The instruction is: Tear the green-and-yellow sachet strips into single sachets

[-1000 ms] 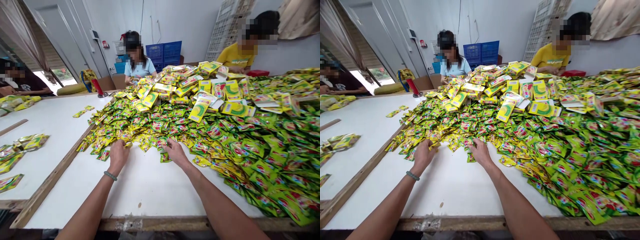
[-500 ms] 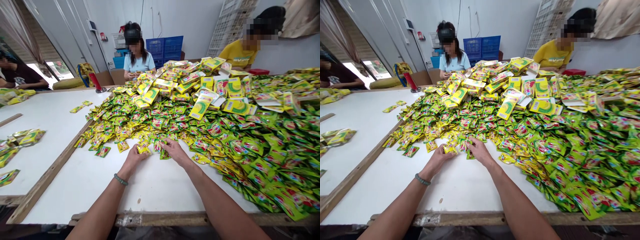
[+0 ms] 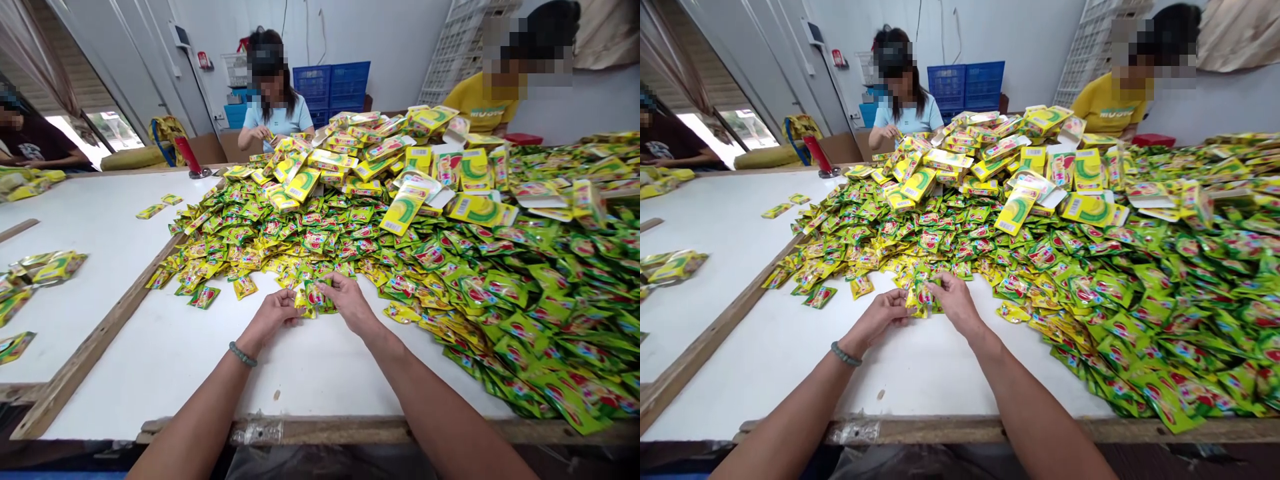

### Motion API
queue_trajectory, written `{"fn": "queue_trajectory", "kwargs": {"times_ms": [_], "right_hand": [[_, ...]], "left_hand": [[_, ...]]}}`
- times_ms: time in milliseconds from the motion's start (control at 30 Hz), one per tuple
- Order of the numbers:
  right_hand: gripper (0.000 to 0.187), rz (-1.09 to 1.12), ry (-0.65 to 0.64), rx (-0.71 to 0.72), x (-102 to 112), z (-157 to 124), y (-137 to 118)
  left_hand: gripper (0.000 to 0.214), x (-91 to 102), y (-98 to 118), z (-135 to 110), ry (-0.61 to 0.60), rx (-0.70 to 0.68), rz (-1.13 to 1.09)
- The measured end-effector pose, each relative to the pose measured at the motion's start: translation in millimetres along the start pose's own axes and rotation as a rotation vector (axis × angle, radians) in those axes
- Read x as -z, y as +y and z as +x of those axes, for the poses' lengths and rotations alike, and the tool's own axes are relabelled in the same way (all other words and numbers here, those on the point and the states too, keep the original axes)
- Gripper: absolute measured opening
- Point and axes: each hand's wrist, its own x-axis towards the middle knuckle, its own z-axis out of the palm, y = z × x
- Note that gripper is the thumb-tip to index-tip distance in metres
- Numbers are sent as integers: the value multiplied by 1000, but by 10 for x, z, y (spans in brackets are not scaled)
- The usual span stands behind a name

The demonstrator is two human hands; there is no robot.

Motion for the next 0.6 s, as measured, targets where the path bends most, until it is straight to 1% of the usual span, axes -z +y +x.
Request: {"fn": "queue_trajectory", "kwargs": {"times_ms": [67, 167, 267, 333, 400, 467, 500, 600], "right_hand": [[33, -28, -1, -23, -50, -11, 28], [35, -118, 81, -84, -116, -32, 53], [34, -173, 173, -55, -160, -66, 18], [33, -196, 186, -30, -168, -86, -19], [34, -215, 149, -35, -149, -95, -42], [33, -211, 63, -48, -103, -92, -46], [30, -193, 9, -46, -74, -90, -46], [28, -153, -206, -13, 0, -95, -66]], "left_hand": [[27, -10, 26, -10, -35, 17, -55], [20, -24, 79, -28, -75, 24, -151], [22, -43, 113, -33, -72, 22, -187], [25, -54, 115, -27, -55, 23, -145], [28, -53, 104, -21, -56, 43, -80], [29, -41, 87, -21, -82, 56, -14], [30, -34, 79, -24, -98, 49, 30], [29, -19, 71, -28, -128, -11, 181]]}}
